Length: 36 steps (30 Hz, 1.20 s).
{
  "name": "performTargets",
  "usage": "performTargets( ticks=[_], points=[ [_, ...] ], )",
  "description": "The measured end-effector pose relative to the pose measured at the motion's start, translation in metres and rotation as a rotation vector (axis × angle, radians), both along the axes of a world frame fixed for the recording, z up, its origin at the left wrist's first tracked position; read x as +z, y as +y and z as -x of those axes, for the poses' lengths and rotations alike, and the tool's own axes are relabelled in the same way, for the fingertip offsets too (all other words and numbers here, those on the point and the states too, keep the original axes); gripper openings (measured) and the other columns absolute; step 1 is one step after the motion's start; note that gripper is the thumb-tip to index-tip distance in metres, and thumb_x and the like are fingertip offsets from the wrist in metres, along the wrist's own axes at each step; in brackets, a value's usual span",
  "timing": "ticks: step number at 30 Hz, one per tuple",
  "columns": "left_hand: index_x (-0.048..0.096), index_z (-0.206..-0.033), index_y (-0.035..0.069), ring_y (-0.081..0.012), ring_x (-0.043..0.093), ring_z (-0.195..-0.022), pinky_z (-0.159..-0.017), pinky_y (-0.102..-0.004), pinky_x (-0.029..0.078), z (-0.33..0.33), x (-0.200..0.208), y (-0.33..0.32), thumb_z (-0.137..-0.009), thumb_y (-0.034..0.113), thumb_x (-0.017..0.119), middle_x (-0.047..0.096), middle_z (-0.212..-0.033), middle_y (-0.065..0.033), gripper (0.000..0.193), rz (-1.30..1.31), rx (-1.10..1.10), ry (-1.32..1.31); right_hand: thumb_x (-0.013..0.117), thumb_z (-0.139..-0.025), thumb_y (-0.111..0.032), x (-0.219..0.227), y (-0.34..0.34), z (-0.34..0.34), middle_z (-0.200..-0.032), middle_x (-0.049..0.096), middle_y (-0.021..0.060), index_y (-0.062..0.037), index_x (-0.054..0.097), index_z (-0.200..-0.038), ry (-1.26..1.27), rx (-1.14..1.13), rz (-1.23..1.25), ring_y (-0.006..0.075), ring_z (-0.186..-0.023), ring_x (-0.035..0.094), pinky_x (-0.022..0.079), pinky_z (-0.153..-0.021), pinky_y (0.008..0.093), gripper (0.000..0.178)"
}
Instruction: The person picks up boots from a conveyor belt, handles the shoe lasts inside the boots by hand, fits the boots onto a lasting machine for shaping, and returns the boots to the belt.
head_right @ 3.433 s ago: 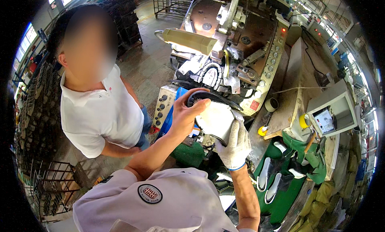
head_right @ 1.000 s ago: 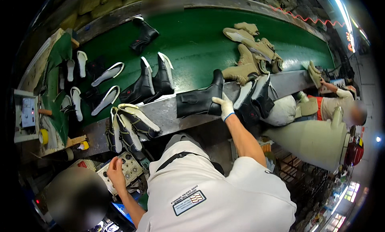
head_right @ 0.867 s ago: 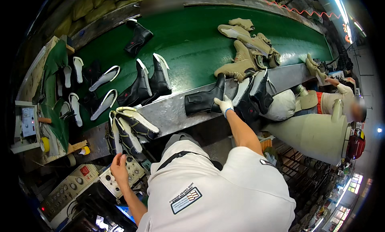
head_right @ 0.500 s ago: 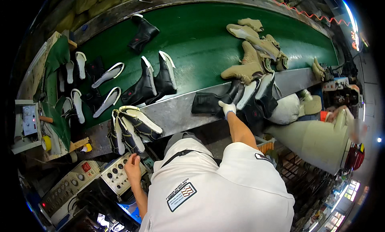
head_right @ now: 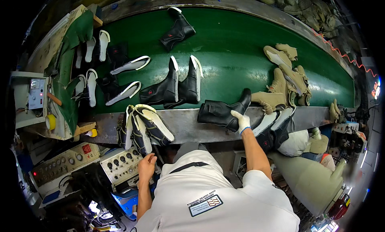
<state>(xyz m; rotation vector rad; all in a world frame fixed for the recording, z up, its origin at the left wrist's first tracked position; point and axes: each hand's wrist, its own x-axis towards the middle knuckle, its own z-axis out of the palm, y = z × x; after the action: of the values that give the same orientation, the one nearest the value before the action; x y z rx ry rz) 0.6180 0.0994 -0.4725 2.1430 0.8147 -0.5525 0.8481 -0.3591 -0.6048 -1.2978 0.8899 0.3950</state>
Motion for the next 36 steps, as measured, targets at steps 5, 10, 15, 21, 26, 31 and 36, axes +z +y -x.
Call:
performTargets(
  ticks=[5, 10, 15, 21, 26, 31, 36],
  points=[
    [0.072, -0.120, -0.001, -0.0333, 0.075, -0.094, -0.084, -0.0397, 0.057, -0.017, 0.000, 0.006, -0.095, 0.023, 0.068, 0.077, -0.103, -0.0205, 0.034, 0.038, 0.055, 0.009, 0.087, -0.078, -0.017, 0.021, -0.011, -0.113, -0.106, 0.076, 0.0145, 0.0071, 0.072, -0.116, -0.013, 0.421, 0.148, 0.0252, -0.089, 0.073, 0.058, -0.085, 0.0394, 0.048],
    [0.073, -0.117, 0.000, -0.0360, 0.075, -0.093, -0.084, -0.0414, 0.057, 0.003, -0.014, 0.024, -0.095, 0.023, 0.069, 0.077, -0.102, -0.0209, 0.032, -0.009, 0.114, 0.013, 0.083, -0.075, -0.045, 0.006, -0.002, -0.218, -0.121, 0.070, 0.0293, 0.0039, 0.067, -0.128, -0.322, 0.801, 1.346, 0.0420, -0.114, 0.068, 0.052, -0.102, 0.0445, 0.074],
    [0.074, -0.116, 0.001, -0.0374, 0.074, -0.093, -0.083, -0.0433, 0.057, 0.029, -0.026, 0.009, -0.094, 0.024, 0.070, 0.076, -0.100, -0.0210, 0.032, -0.017, 0.208, 0.054, 0.083, -0.076, -0.050, -0.012, 0.142, -0.246, -0.122, 0.071, 0.0272, 0.0045, 0.069, -0.125, -0.336, 0.979, 0.827, 0.0377, -0.117, 0.068, 0.051, -0.103, 0.0424, 0.075],
    [0.074, -0.115, 0.003, -0.0384, 0.073, -0.093, -0.083, -0.0455, 0.057, 0.004, 0.001, 0.002, -0.094, 0.027, 0.069, 0.076, -0.099, -0.0199, 0.032, -0.040, 0.197, 0.029, 0.094, -0.071, -0.018, -0.158, 0.215, -0.166, -0.117, 0.073, 0.0157, 0.0047, 0.062, -0.132, -0.302, 0.542, 0.384, 0.0283, -0.099, 0.071, 0.056, -0.093, 0.0379, 0.073],
    [0.073, -0.116, 0.004, -0.0372, 0.073, -0.093, -0.084, -0.0465, 0.057, 0.031, -0.014, -0.012, -0.095, 0.026, 0.068, 0.077, -0.099, -0.0172, 0.031, -0.023, 0.254, 0.015, 0.094, -0.070, -0.015, -0.089, 0.228, -0.173, -0.110, 0.074, 0.0178, 0.0105, 0.066, -0.122, -0.177, 0.620, 0.301, 0.0259, -0.091, 0.071, 0.058, -0.083, 0.0380, 0.064],
    [0.072, -0.117, 0.004, -0.0371, 0.073, -0.092, -0.083, -0.0478, 0.057, 0.048, 0.001, 0.003, -0.096, 0.026, 0.067, 0.077, -0.097, -0.0153, 0.031, -0.099, 0.285, -0.075, 0.095, -0.067, -0.024, -0.029, 0.191, -0.225, -0.092, 0.075, 0.0117, 0.0057, 0.074, -0.099, -0.129, 0.850, 0.564, 0.0213, -0.075, 0.069, 0.057, -0.071, 0.0373, 0.048],
    [0.072, -0.117, 0.003, -0.0362, 0.074, -0.092, -0.081, -0.0457, 0.057, 0.063, 0.030, 0.009, -0.096, 0.026, 0.070, 0.077, -0.096, -0.0163, 0.031, -0.061, 0.423, -0.236, 0.078, -0.086, -0.020, 0.076, 0.154, -0.275, -0.095, 0.077, 0.0098, 0.0026, 0.076, -0.106, -0.187, 1.028, 0.220, 0.0220, -0.079, 0.074, 0.060, -0.077, 0.0362, 0.030]
  ],
)
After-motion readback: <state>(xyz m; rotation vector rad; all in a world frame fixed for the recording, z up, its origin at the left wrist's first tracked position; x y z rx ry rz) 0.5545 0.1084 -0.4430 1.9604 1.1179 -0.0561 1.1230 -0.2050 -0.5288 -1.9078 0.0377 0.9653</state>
